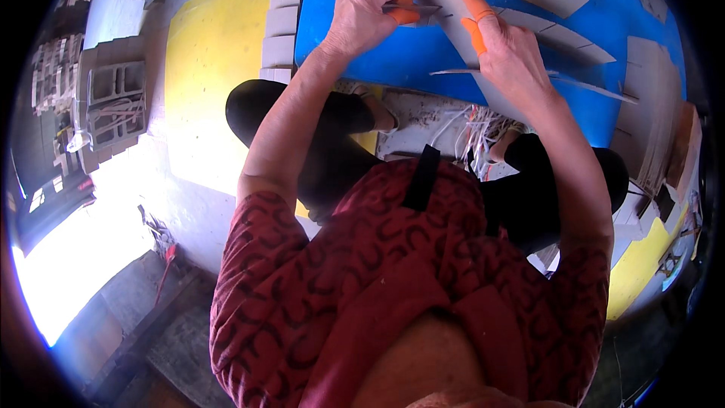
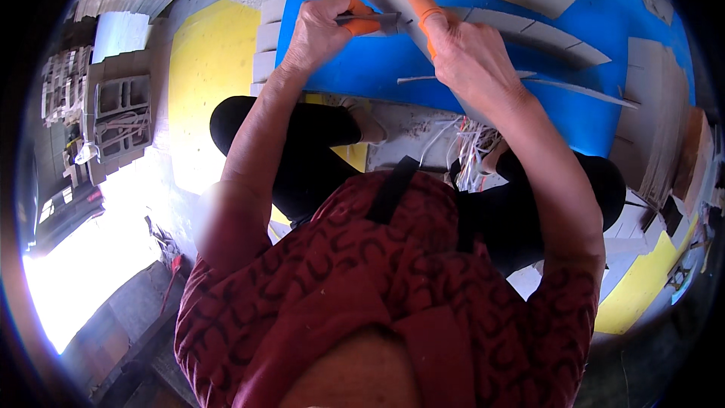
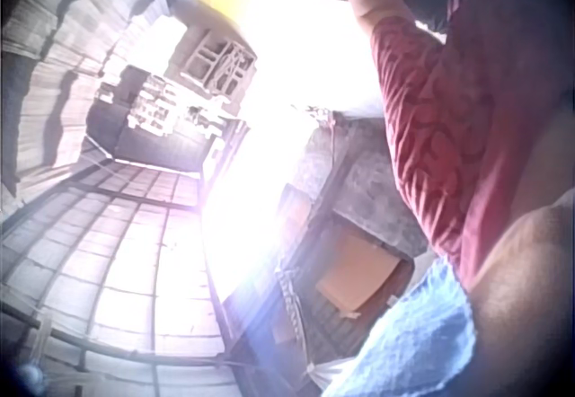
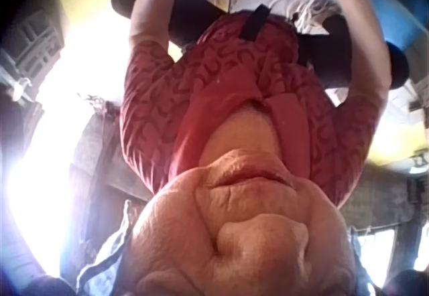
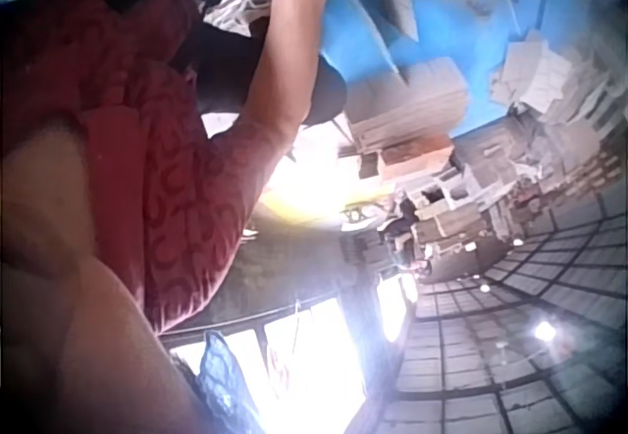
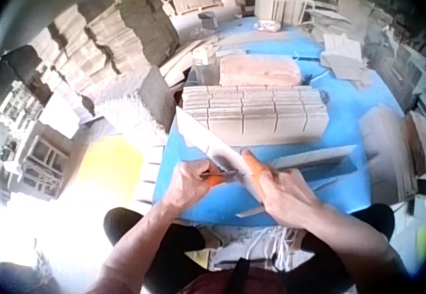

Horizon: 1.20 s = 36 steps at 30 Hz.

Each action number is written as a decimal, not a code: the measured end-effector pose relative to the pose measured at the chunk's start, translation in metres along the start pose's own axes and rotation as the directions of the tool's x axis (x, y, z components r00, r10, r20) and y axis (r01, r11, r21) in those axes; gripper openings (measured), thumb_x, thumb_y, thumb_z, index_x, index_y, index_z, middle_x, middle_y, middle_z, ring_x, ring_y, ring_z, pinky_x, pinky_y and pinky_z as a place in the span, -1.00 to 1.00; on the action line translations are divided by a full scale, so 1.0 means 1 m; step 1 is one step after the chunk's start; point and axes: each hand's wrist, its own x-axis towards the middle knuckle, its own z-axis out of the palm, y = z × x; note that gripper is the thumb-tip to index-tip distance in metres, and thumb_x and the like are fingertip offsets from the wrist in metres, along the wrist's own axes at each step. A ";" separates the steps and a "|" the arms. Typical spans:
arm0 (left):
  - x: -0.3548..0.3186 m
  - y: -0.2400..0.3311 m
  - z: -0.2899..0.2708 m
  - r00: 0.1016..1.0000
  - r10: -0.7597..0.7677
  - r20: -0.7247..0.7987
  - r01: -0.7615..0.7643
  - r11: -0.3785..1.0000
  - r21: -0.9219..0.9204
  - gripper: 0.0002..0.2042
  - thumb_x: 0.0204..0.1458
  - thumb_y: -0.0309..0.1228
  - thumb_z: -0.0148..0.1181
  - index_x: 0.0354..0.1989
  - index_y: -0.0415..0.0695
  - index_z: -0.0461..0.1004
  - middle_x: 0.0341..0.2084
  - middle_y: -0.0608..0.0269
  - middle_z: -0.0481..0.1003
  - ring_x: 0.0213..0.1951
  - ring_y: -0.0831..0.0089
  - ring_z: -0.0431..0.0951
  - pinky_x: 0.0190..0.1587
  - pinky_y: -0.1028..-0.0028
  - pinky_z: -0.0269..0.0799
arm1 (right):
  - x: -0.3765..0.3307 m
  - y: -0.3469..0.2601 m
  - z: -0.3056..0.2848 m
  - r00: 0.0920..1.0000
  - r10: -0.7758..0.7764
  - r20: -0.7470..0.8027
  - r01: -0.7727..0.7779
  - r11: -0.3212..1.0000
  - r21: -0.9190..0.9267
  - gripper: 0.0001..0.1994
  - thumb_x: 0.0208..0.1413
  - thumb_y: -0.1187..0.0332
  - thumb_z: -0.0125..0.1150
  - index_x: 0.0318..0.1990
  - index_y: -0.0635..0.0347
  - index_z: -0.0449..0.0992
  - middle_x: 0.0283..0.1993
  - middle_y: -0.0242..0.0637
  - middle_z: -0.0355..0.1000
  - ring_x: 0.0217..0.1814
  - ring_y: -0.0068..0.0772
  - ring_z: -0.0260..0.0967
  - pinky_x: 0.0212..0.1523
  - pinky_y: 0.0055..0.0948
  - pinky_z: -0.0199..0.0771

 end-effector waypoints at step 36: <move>0.040 -0.049 -0.010 0.996 -0.055 -0.068 0.072 0.954 0.290 -0.83 -0.06 -0.35 0.44 -0.28 -0.07 0.66 -0.46 0.23 0.63 -0.44 0.45 0.62 -0.31 0.47 0.57 | -0.022 0.001 -0.017 0.989 0.126 0.073 -0.134 0.984 0.119 -0.34 -0.13 0.75 0.01 0.26 0.33 0.23 -0.37 0.09 0.47 -0.45 0.12 0.45 -0.39 -0.11 0.46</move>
